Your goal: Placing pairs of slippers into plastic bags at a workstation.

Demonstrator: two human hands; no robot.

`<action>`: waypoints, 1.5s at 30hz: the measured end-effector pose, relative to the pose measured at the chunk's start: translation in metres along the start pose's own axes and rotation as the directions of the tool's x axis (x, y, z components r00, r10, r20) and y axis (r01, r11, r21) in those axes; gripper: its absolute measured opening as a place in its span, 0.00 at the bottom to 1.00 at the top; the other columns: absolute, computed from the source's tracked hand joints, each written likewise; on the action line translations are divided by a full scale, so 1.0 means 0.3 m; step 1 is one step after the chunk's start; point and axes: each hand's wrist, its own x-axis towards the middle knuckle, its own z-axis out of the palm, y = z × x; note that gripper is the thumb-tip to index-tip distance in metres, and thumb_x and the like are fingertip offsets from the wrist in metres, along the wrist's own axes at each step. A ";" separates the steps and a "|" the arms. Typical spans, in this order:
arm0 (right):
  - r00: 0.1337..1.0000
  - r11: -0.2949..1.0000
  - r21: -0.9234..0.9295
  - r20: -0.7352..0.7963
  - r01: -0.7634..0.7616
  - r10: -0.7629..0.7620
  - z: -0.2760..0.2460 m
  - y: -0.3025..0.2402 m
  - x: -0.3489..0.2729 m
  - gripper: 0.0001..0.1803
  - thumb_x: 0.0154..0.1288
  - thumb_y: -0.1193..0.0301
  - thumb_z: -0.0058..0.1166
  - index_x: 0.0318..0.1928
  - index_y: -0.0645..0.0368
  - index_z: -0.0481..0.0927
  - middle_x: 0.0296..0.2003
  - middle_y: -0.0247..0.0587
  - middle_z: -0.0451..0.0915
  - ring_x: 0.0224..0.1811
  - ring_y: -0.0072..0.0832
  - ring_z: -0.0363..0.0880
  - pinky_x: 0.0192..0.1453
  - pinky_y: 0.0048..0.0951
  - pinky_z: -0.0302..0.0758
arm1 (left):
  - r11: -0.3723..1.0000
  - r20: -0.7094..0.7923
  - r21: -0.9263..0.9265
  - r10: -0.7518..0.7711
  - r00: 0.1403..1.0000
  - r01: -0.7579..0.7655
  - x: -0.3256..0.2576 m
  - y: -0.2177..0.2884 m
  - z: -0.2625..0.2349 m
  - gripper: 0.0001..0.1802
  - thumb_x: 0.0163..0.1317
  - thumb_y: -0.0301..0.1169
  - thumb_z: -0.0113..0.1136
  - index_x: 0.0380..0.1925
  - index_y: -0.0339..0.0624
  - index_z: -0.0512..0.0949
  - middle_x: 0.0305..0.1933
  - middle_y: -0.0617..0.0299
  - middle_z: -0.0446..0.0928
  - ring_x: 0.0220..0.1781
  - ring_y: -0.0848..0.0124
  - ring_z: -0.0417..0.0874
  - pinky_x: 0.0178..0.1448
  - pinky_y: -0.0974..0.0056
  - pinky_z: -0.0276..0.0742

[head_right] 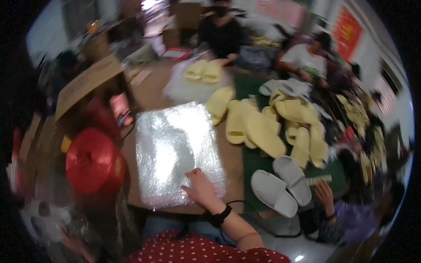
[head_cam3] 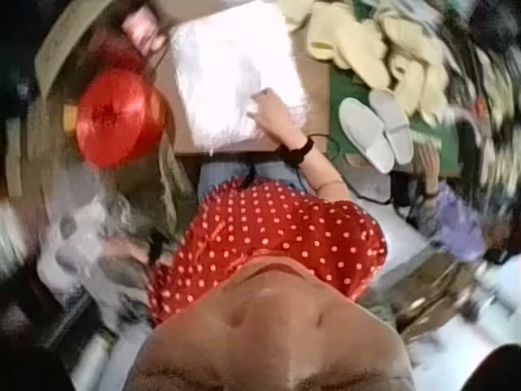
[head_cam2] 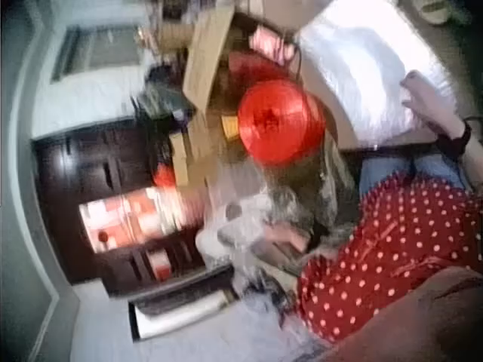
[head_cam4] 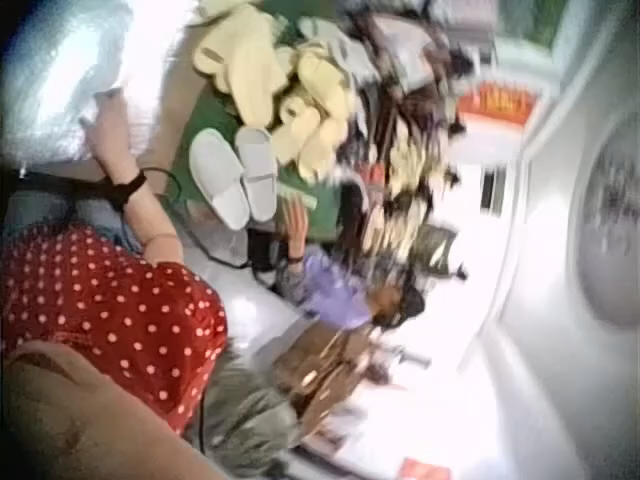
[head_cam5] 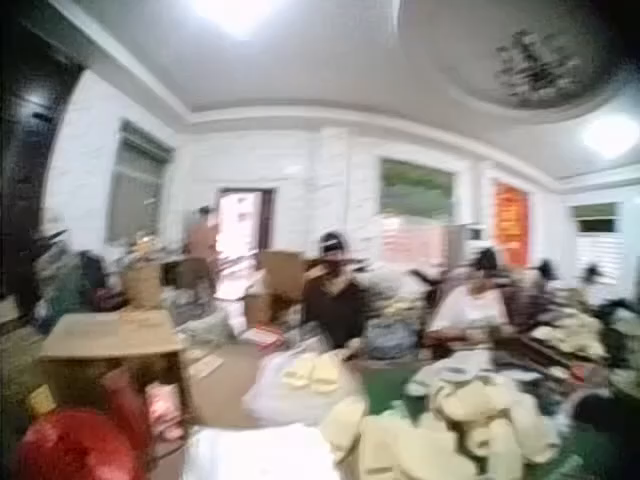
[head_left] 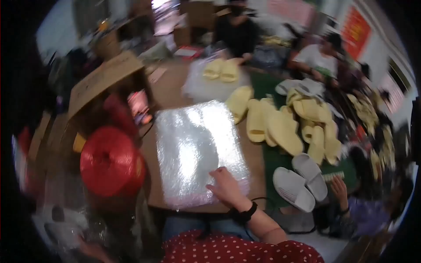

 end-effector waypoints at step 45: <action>0.509 0.536 -0.196 -0.676 -0.821 0.533 -0.573 0.549 -0.658 0.20 0.47 0.68 0.65 0.41 0.64 0.81 0.41 0.57 0.77 0.47 0.56 0.76 0.51 0.48 0.75 | 0.520 0.606 -0.751 0.788 -0.110 -0.407 -0.742 1.084 0.728 0.35 0.48 0.48 0.74 0.56 0.46 0.79 0.70 0.43 0.67 0.72 0.39 0.62 0.72 0.42 0.60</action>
